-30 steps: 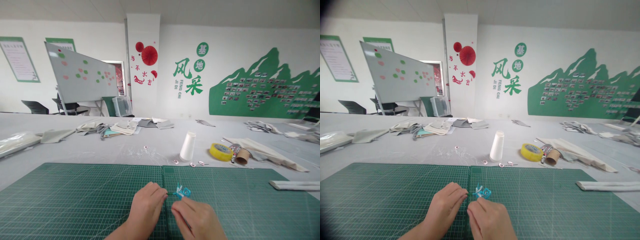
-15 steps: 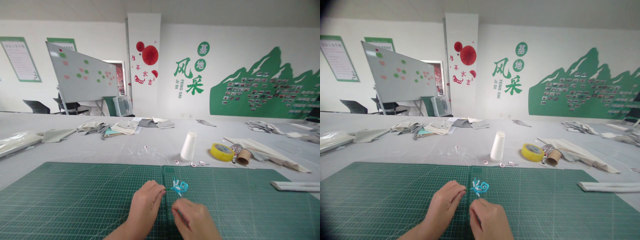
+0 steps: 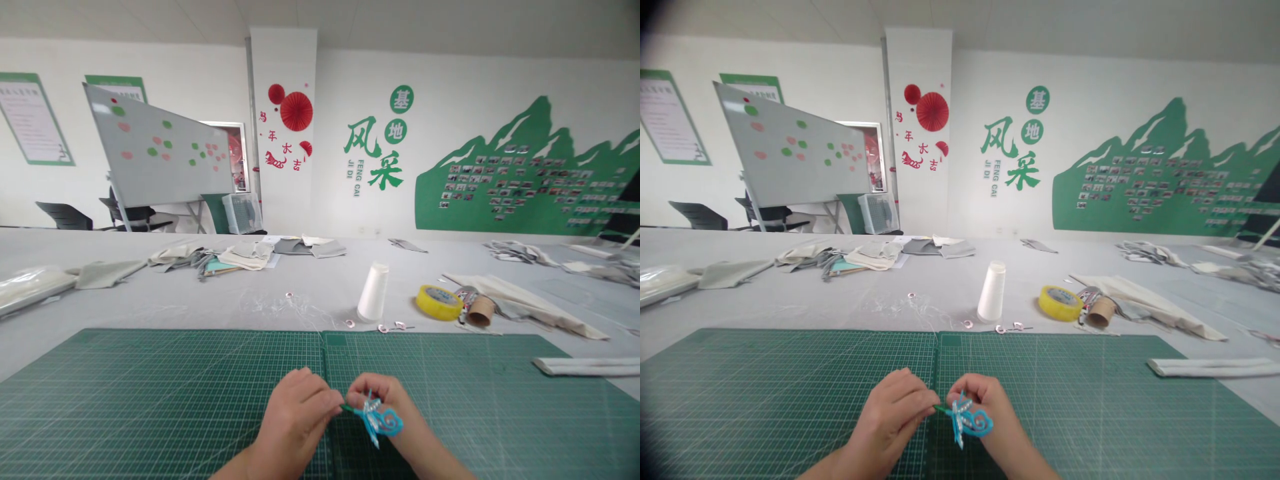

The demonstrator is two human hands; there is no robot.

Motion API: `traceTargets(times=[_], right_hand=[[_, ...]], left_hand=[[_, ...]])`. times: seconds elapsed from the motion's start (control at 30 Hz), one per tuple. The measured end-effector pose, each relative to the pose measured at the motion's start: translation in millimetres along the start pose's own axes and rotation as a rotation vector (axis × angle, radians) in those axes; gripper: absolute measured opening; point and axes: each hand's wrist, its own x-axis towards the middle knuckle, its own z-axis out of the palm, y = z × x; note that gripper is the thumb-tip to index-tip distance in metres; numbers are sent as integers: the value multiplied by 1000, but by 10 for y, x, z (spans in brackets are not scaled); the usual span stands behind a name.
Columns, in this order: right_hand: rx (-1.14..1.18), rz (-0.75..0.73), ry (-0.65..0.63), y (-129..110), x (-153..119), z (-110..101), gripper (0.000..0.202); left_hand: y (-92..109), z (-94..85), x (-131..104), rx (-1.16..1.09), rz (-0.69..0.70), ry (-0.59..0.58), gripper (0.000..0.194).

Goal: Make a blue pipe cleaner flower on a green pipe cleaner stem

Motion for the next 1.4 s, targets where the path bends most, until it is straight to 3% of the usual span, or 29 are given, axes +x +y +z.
traceTargets(times=[0.13,0.33,0.9,1.17,1.4], right_hand=[[95,42,-18,86,52,-50,35],[82,27,0,6,45,-101,28],[-187,-29,44,-311,-43,-175,23],[-483,-161,71,-529,-219,-64,20],[-665,-352,-13,-454,-310,13,19]], left_hand=[[30,-21,10,44,51,-48,21],[35,-16,1,88,118,-82,21],[24,81,-36,168,172,-80,21],[-7,98,-43,225,54,-29,23],[-36,117,-60,195,-54,54,24]])
